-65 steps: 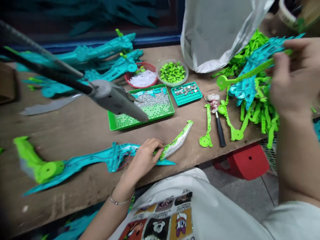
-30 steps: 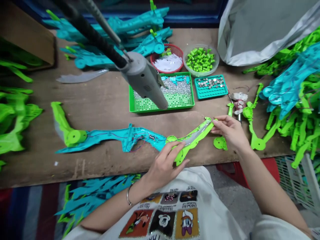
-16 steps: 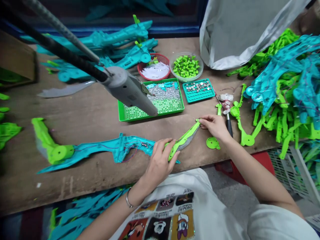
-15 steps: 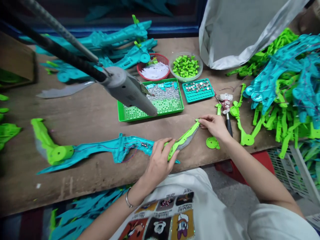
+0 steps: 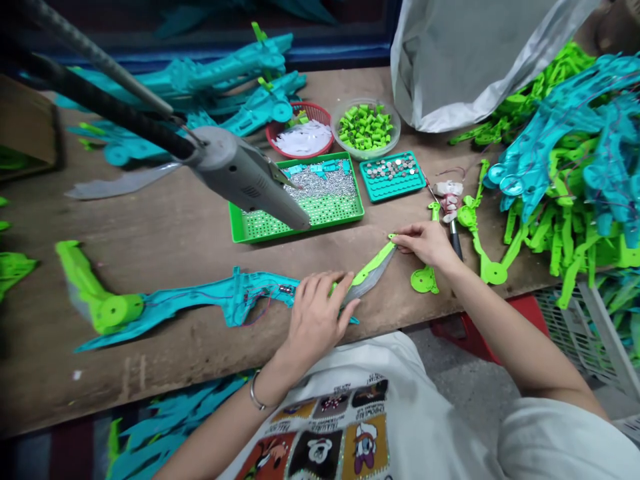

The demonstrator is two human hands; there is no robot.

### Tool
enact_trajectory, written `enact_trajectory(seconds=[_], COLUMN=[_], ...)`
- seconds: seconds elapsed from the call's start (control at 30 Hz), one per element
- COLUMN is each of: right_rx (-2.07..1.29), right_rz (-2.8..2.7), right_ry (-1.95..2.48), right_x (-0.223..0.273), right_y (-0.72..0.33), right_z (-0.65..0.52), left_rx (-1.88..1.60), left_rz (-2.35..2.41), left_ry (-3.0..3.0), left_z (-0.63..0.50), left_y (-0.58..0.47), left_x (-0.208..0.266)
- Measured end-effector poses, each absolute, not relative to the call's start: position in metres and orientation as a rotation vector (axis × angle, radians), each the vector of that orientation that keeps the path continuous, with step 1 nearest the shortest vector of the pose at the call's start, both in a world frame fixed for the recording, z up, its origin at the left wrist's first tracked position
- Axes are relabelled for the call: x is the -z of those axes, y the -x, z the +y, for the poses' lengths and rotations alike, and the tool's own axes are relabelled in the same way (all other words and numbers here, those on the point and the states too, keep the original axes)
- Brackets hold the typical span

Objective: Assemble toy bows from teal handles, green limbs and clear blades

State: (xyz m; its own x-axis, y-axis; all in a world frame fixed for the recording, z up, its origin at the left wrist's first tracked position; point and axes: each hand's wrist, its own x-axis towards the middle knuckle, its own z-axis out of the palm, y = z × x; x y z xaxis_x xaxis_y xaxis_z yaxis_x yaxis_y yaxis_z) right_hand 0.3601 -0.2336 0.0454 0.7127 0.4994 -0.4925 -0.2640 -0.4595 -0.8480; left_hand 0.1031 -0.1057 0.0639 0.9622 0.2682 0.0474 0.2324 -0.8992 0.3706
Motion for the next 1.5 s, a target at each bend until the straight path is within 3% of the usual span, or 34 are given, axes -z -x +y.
enact_trajectory(seconds=[0.43,0.83,1.07,1.27,1.5], right_rx=[-0.939,-1.189,-0.948,-1.034,-0.903], right_rz=[-0.214,-0.007,0.059,0.098,0.117], right_ry=[1.924,1.546,1.411,1.319,1.333], right_x=[-0.053,-0.059,-0.049,-0.052,-0.052], right_y=[-0.363,-0.356,-0.33,-0.312,-0.306], right_z=[-0.228,-0.237,-0.236,-0.233,-0.23], left_rx=[0.058,0.0,-0.023,-0.044,0.055], left_rz=[0.173,0.169,0.193,0.181,0.284], left_ry=[-2.872,-2.878,-2.874,-2.866,-2.535], left_z=[-0.102,-0.104,-0.106,-0.106,-0.087], left_y=[-0.111,-0.108,-0.109,-0.104,-0.137], left_x=[-0.045,-0.046,-0.047,-0.05,-0.076])
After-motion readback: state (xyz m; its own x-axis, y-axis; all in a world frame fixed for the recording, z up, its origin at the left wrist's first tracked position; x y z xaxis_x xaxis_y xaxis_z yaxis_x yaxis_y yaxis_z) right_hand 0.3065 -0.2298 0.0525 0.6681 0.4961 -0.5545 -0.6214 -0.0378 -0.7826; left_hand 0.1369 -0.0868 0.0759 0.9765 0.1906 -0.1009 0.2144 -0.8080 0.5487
